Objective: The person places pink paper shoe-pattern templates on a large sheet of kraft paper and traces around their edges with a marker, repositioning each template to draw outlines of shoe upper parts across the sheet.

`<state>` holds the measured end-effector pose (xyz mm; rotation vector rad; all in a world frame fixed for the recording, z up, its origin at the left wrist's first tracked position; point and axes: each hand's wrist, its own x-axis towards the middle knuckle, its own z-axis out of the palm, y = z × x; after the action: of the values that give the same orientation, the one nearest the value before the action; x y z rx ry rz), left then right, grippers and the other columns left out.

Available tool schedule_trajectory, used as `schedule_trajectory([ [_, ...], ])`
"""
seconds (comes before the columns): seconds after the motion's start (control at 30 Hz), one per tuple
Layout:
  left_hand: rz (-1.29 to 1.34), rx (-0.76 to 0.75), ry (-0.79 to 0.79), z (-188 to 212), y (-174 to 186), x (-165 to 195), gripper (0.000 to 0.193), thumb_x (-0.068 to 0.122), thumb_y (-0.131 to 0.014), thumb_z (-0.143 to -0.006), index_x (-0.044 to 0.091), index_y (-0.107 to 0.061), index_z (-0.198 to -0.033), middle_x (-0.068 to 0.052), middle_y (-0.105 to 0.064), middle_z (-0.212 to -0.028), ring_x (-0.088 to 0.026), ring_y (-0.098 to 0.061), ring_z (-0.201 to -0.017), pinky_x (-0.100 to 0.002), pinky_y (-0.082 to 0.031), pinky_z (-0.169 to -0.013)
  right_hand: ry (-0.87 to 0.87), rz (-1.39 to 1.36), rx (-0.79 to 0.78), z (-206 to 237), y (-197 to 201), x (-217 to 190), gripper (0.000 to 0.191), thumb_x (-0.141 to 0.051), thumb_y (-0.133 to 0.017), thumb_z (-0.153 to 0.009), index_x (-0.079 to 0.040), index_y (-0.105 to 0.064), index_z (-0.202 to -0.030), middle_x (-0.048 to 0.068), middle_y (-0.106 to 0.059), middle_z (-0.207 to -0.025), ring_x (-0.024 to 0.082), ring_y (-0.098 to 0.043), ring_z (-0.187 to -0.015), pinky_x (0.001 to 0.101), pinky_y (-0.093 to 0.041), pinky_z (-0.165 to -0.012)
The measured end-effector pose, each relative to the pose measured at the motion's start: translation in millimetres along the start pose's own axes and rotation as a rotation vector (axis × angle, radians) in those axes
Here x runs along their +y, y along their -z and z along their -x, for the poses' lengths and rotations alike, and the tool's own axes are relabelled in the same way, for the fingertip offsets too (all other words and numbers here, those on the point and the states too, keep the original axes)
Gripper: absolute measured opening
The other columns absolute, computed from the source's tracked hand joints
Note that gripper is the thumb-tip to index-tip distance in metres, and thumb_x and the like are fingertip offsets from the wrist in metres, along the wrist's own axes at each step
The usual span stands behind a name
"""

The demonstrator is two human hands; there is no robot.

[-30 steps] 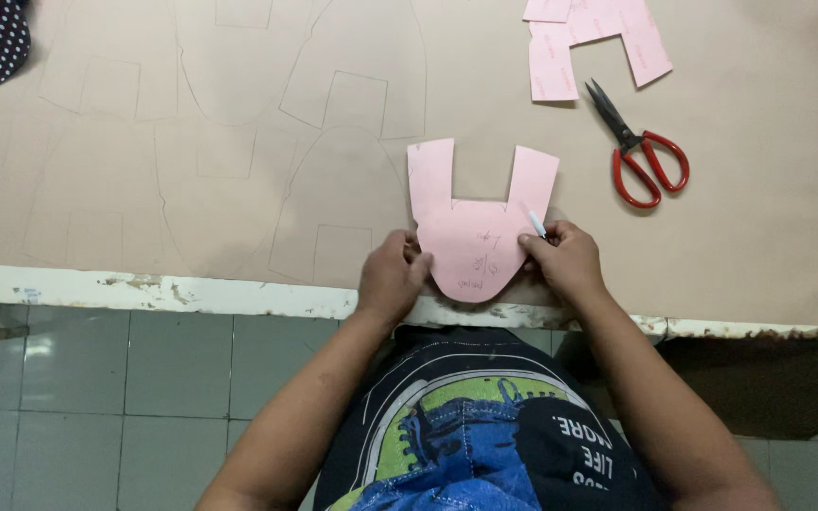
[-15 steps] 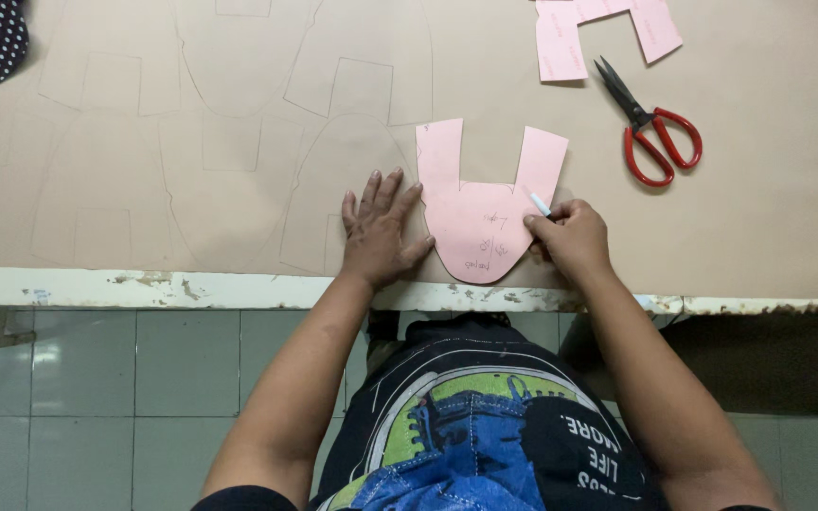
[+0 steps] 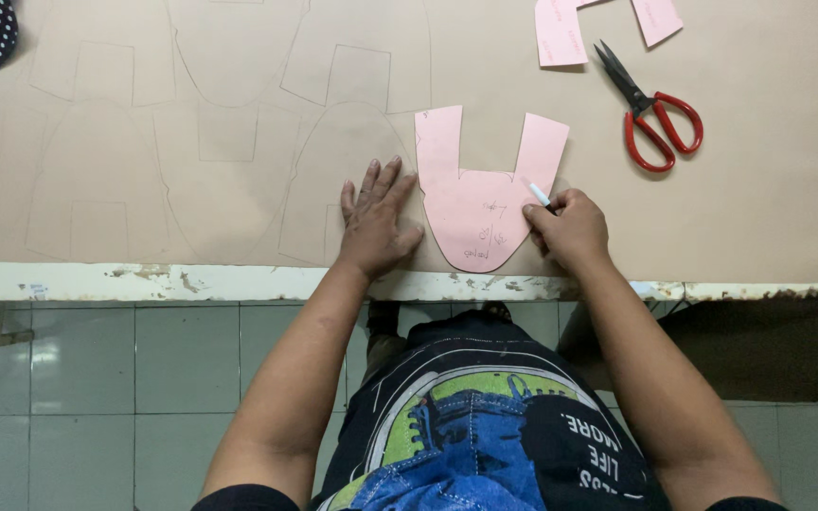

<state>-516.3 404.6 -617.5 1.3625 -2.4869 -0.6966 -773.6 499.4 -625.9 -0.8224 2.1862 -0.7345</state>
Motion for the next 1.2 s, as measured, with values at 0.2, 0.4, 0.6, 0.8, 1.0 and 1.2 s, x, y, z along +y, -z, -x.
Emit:
schedule_trajectory([
  [0.2, 0.021, -0.038, 0.021, -2, 1, 2, 0.089, 0.052, -0.079, -0.072, 0.029, -0.047, -0.151, -0.003, -0.024, -0.169, -0.026, -0.011, -0.157, -0.056, 0.001, -0.124, -0.027, 0.009, -0.015, 0, 3, 0, 0.030, -0.025, -0.078, -0.088, -0.001, -0.061, -0.095, 0.009, -0.070, -0.068, 0.016, -0.064, -0.050, 0.0302, -0.049, -0.045],
  [0.4, -0.007, -0.028, 0.013, -8, -1, -3, 0.088, 0.056, -0.079, -0.073, 0.031, -0.047, -0.151, -0.003, -0.023, -0.169, -0.027, -0.010, -0.157, -0.057, 0.001, -0.123, -0.018, -0.088, -0.028, -4, 3, -4, 0.026, -0.020, -0.077, -0.088, 0.000, -0.061, -0.094, 0.009, -0.068, -0.067, 0.013, -0.060, -0.049, 0.0281, -0.046, -0.043],
  [0.6, -0.005, -0.038, 0.030, -12, -4, -8, 0.089, 0.056, -0.080, -0.071, 0.031, -0.048, -0.150, -0.003, -0.024, -0.167, -0.027, -0.009, -0.157, -0.057, 0.001, -0.123, -0.056, -0.122, -0.040, -11, 2, -9, 0.025, -0.018, -0.076, -0.088, 0.001, -0.060, -0.094, 0.009, -0.067, -0.065, 0.014, -0.059, -0.047, 0.0294, -0.045, -0.041],
  [0.8, 0.001, -0.023, 0.037, -17, -7, -13, 0.090, 0.055, -0.082, -0.070, 0.030, -0.048, -0.150, -0.002, -0.026, -0.167, -0.026, -0.011, -0.157, -0.056, 0.000, -0.124, -0.014, -0.121, -0.051, -18, 0, -9, 0.027, -0.018, -0.077, -0.088, 0.001, -0.059, -0.094, 0.009, -0.067, -0.065, 0.014, -0.060, -0.048, 0.0282, -0.046, -0.042],
  [1.0, 0.013, -0.029, 0.051, -21, -9, -14, 0.090, 0.055, -0.083, -0.069, 0.031, -0.050, -0.149, -0.001, -0.026, -0.167, -0.025, -0.011, -0.157, -0.056, 0.000, -0.124, -0.029, -0.118, -0.053, -20, 0, -12, 0.025, -0.018, -0.076, -0.090, 0.000, -0.059, -0.093, 0.008, -0.067, -0.066, 0.013, -0.060, -0.048, 0.0288, -0.046, -0.041],
  [1.2, 0.008, -0.042, 0.064, -21, -10, -16, 0.089, 0.056, -0.081, -0.070, 0.031, -0.049, -0.149, -0.001, -0.025, -0.167, -0.025, -0.011, -0.156, -0.055, 0.001, -0.124, -0.048, -0.103, -0.072, -21, 0, -15, 0.024, -0.018, -0.075, -0.092, 0.000, -0.059, -0.095, 0.009, -0.066, -0.065, 0.014, -0.059, -0.047, 0.0297, -0.045, -0.040],
])
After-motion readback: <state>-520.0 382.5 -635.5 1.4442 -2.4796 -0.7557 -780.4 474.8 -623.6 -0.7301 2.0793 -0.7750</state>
